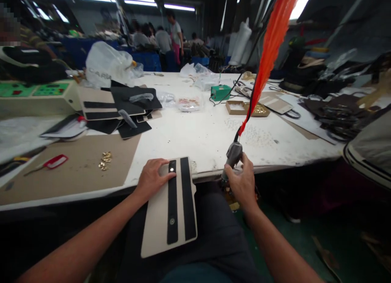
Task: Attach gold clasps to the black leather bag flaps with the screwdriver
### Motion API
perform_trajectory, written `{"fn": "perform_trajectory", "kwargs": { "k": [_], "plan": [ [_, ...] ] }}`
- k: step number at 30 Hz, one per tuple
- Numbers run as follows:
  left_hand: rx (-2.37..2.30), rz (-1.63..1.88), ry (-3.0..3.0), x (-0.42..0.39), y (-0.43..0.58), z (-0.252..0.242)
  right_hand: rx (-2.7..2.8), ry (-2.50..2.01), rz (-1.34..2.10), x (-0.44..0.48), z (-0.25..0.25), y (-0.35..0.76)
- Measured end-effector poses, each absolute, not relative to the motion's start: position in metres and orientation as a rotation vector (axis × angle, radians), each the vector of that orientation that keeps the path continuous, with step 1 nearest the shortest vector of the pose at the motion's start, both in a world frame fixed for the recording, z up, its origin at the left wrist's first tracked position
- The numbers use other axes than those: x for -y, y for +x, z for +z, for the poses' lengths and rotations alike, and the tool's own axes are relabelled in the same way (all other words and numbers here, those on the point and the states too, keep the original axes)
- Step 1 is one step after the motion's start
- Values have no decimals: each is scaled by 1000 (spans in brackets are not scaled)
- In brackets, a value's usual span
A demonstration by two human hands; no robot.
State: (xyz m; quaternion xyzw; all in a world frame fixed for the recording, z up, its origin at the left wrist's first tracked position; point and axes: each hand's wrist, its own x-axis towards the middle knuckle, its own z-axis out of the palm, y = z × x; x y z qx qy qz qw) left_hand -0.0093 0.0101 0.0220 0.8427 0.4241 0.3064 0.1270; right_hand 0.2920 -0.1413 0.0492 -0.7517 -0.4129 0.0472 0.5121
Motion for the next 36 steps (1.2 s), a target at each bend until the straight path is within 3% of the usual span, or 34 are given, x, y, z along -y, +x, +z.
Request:
{"fn": "perform_trajectory", "kwargs": {
  "k": [2,4,8,10,15,19,25,29,36],
  "plan": [
    [-1343,887,2482,-5,-9,25,1034,-1728,-126,158,42,270],
    [-1446,858,2510,0,-8,30,1086,-1664,-65,170,28,240],
    [-1555,786,2506,12,-6,40,1099,-1456,920,171,5,183],
    [-1558,804,2410,21,-7,43,1078,-1303,1139,164,9,167],
    [-1295,1028,1606,59,-15,60,1448,-1221,619,162,43,150],
    [-1115,1074,1059,91,-14,86,1816,-1229,397,176,55,133],
    [-1269,984,696,99,-8,106,2062,-1028,510,202,96,132],
    [-1178,889,655,99,-6,113,1698,-986,408,189,128,167],
    [-959,821,622,105,0,120,1485,-1347,432,118,101,185]
  ]
}}
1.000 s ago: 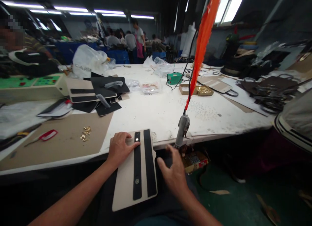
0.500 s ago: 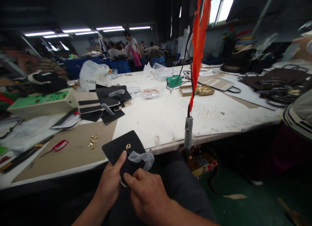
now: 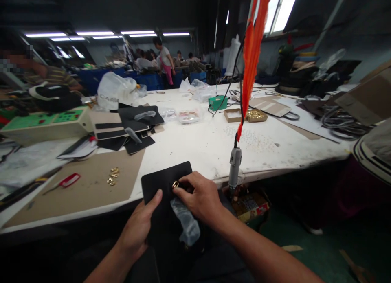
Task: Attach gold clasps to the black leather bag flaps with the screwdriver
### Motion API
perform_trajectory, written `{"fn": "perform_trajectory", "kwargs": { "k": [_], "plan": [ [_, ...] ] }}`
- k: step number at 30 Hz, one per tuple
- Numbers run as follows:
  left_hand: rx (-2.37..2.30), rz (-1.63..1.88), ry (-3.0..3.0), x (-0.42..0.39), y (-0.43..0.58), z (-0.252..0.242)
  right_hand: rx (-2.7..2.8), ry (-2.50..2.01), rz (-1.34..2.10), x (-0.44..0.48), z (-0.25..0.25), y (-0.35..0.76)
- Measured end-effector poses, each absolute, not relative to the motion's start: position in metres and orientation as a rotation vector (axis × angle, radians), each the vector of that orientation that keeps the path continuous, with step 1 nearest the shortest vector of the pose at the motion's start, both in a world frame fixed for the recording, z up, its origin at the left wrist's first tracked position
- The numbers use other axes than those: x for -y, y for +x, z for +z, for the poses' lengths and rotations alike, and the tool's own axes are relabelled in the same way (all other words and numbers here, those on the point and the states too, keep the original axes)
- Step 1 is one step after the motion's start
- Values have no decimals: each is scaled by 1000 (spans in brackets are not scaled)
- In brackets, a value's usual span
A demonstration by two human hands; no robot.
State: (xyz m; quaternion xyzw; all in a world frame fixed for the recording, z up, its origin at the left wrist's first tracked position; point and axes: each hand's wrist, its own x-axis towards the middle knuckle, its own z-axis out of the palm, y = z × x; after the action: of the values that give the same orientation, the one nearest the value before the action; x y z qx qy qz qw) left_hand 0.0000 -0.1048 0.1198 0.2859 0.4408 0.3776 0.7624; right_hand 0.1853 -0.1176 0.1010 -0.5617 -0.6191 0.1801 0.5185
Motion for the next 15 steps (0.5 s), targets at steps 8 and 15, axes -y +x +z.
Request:
{"fn": "perform_trajectory", "kwargs": {
  "k": [8,15],
  "plan": [
    [-897,817,609,101,-6,115,1353,-1234,603,113,98,166],
    [-871,799,623,92,-3,111,1457,-1071,458,106,82,172]
  ]
}}
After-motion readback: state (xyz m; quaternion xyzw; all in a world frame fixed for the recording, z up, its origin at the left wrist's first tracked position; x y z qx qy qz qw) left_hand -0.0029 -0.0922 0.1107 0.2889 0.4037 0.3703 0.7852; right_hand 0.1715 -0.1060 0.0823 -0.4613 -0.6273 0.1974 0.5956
